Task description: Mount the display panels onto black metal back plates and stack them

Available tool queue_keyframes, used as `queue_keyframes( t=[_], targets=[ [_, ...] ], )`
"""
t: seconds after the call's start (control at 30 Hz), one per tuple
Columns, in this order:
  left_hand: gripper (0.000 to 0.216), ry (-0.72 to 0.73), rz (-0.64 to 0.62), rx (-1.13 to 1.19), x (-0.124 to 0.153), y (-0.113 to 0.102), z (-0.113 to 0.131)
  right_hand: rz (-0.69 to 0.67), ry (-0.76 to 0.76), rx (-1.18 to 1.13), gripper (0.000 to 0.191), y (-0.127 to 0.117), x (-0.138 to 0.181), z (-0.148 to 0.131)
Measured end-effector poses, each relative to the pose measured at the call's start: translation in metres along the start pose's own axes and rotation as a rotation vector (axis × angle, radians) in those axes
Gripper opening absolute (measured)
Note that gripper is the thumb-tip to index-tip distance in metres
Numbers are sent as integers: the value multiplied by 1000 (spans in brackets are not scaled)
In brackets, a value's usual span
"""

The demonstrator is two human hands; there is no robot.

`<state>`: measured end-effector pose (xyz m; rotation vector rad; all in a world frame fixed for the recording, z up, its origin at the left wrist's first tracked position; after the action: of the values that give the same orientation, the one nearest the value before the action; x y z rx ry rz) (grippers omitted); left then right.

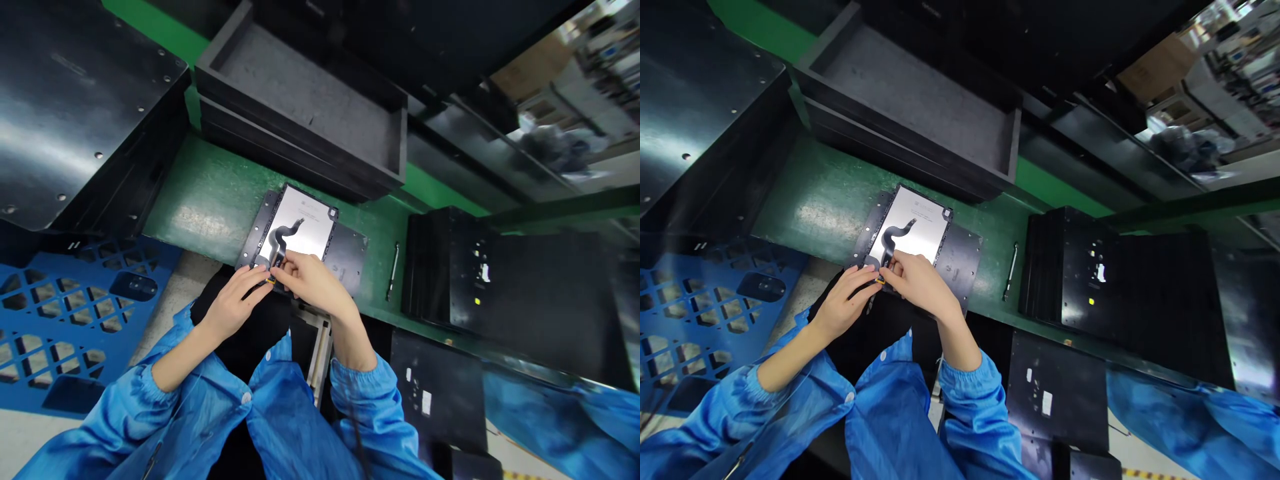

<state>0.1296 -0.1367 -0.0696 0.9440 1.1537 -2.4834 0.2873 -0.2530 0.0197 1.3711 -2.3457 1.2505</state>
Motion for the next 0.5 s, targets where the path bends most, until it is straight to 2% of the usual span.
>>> queue_keyframes(
  t=[0.2, 0.37, 0.43, 0.5],
  targets=[
    [43, 8, -12, -30, -3, -1, 2, -28, 43, -47, 29, 7, 5, 6],
    [45, -31, -24, -41, -19, -13, -4, 72, 83, 82, 27, 9, 9, 5],
    [47, -59, -93, -74, -28, -19, -9, 148, 123, 164, 26, 9, 12, 5],
    [48, -60, -212, -99, -36, -23, -14, 223, 150, 222, 26, 12, 16, 7]
  ],
)
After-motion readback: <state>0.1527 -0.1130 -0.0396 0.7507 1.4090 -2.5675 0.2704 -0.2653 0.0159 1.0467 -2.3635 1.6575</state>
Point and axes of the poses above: each hand's wrist, its own x-axis away from the middle knuckle, its own y-axis out of the palm, z = x × y, the point moved 4 cm from there along -x, towards the middle knuckle, and after that the axes turned 7 degrees about y, right-handed, at the moved point
